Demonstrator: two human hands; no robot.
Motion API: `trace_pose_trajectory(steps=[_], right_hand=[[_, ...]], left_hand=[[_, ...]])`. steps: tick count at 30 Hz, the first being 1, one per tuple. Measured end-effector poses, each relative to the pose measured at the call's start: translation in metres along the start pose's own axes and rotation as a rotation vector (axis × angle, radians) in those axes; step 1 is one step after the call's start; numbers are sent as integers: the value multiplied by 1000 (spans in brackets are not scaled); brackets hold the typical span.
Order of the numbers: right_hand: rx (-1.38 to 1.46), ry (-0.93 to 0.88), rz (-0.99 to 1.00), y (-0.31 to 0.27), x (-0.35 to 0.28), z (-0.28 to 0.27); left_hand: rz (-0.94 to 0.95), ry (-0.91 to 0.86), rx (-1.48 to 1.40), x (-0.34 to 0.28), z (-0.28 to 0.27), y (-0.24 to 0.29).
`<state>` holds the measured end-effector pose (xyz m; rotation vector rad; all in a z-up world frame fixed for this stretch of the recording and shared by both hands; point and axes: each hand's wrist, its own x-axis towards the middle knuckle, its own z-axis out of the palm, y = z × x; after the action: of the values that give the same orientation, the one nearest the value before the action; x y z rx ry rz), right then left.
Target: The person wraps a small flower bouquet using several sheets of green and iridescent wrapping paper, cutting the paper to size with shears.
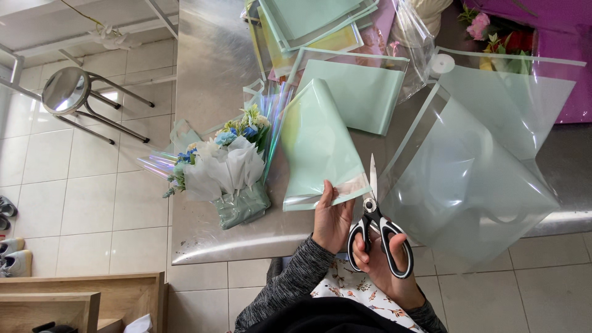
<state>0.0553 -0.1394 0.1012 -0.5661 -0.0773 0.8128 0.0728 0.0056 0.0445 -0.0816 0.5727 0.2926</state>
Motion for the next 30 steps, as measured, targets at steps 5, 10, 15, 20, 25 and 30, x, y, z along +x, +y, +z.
trace_pose_trajectory(steps=[5,10,15,20,25,30], right_hand=[[-23,79,-44,5,-2,-6],[-59,61,-6,9,-1,-20],[-43,133,2,8,4,-18],[-67,128,-83,11,5,-18],[-109,131,-73,1,10,-1],[-67,186,-65,3,11,-7]], left_hand=[[-21,-20,0,3,0,4],[-25,-29,-10,1,3,4],[-57,-39,131,-7,5,-1],[-68,-26,117,-9,7,2],[-37,-17,284,-19,13,-7],[-4,53,226,-16,2,-9]])
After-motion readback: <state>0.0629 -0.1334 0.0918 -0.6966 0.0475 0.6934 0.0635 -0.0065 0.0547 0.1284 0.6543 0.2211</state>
